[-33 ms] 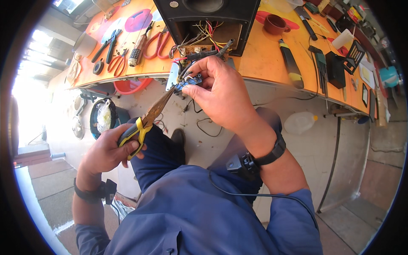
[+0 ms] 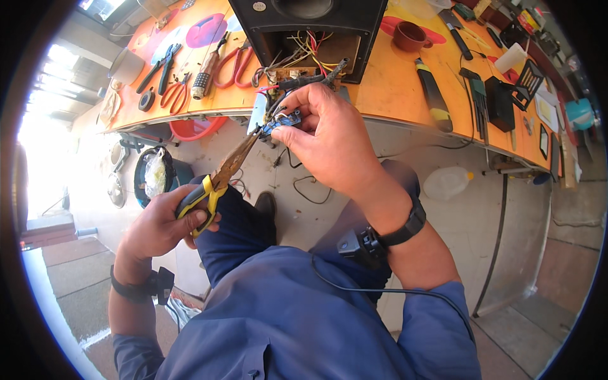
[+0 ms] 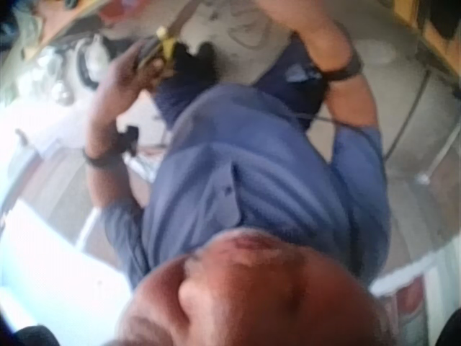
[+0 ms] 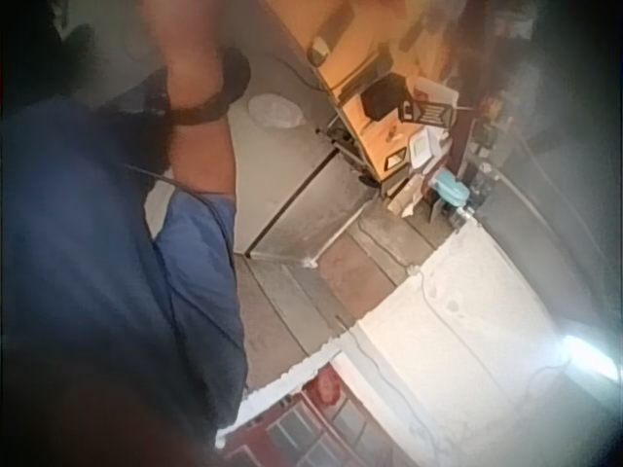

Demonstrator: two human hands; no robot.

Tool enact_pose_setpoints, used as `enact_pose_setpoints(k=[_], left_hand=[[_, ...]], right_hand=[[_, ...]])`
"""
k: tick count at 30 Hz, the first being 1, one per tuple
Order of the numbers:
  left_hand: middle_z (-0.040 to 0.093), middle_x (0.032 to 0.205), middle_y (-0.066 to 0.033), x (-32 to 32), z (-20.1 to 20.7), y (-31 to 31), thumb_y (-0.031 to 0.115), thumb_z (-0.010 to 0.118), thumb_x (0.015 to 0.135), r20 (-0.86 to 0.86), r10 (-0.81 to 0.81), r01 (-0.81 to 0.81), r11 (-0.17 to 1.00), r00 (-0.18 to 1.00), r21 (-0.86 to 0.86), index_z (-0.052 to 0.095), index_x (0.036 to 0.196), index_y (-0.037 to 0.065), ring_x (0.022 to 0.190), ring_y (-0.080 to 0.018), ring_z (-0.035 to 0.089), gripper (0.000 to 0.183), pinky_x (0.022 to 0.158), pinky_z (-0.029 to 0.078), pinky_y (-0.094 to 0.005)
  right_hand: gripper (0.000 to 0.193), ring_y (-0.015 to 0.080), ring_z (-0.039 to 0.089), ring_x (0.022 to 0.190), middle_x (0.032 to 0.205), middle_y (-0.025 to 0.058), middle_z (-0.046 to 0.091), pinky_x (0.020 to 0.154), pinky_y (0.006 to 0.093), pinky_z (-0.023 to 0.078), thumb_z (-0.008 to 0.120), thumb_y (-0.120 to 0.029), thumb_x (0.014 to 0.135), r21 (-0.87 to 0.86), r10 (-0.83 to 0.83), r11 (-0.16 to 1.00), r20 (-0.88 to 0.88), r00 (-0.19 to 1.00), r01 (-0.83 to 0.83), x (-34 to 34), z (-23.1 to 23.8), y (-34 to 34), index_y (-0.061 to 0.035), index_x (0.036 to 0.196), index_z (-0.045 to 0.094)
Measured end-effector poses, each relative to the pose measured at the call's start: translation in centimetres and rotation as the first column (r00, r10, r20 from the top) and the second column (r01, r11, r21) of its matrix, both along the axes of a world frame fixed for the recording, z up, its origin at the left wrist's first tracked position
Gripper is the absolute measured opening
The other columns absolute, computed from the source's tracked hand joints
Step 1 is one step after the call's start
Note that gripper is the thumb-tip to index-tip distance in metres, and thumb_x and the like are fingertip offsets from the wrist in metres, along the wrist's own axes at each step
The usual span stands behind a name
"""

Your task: The person uses pliers to strip and adjust wires on a small electronic component, then uses a soldering iron to solder connections. The person inspects the component and continues to manipulate wires and solder joints.

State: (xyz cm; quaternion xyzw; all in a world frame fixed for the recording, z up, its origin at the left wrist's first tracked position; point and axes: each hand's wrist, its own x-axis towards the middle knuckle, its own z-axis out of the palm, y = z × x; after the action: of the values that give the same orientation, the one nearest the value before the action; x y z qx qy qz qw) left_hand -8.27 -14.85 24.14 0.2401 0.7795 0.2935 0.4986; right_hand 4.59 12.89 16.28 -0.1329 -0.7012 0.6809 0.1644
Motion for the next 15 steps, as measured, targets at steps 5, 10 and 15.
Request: enact_pose_setpoints(k=[5, 10, 15], left_hand=[[0.074, 0.108, -0.0061, 0.2, -1.2, -0.8, 0.014, 0.063, 0.106, 0.074, 0.041, -0.044, 0.998, 0.996, 0.034, 0.059, 0.137, 0.002, 0.094, -0.0123, 0.069, 0.034, 0.074, 0.064, -0.0293], [0.072, 0.117, -0.0110, 0.9, -1.7, -1.8, 0.006, 0.063, 0.103, -0.010, 0.188, -0.186, 0.977, 0.982, 0.104, 0.058, 0.139, 0.002, 0.100, -0.0171, 0.070, 0.037, 0.079, 0.063, -0.0314], [0.060, 0.127, -0.0229, 1.1, -3.3, -1.2, -0.013, 0.058, 0.088, -0.730, 0.075, 0.135, 0.965, 0.679, 0.224, 0.057, 0.146, 0.004, 0.124, -0.0434, 0.060, 0.060, 0.106, 0.050, -0.0458]], right_hand=[[0.032, 0.0101, 0.071, 0.085, 0.103, 0.0090, 0.071, 0.074, 0.0271, 0.058, 0.079, 0.002, 0.088, -0.025, -0.058, 0.998, -0.022, 0.998, 0.057, -0.2, -0.1, -0.3, 0.0029, 0.112, 0.058], [0.032, 0.0089, 0.070, 0.084, 0.101, 0.0082, 0.071, 0.074, 0.0259, 0.058, 0.080, 0.000, 0.089, -0.020, -0.067, 0.998, -0.029, 0.997, 0.066, -0.3, -0.1, -0.4, 0.0030, 0.112, 0.059], [0.032, 0.0082, 0.070, 0.083, 0.100, 0.0074, 0.072, 0.073, 0.0251, 0.057, 0.081, -0.002, 0.089, -0.056, -0.078, 0.995, -0.017, 0.997, 0.077, -0.5, -0.1, -0.6, 0.0027, 0.112, 0.059]])
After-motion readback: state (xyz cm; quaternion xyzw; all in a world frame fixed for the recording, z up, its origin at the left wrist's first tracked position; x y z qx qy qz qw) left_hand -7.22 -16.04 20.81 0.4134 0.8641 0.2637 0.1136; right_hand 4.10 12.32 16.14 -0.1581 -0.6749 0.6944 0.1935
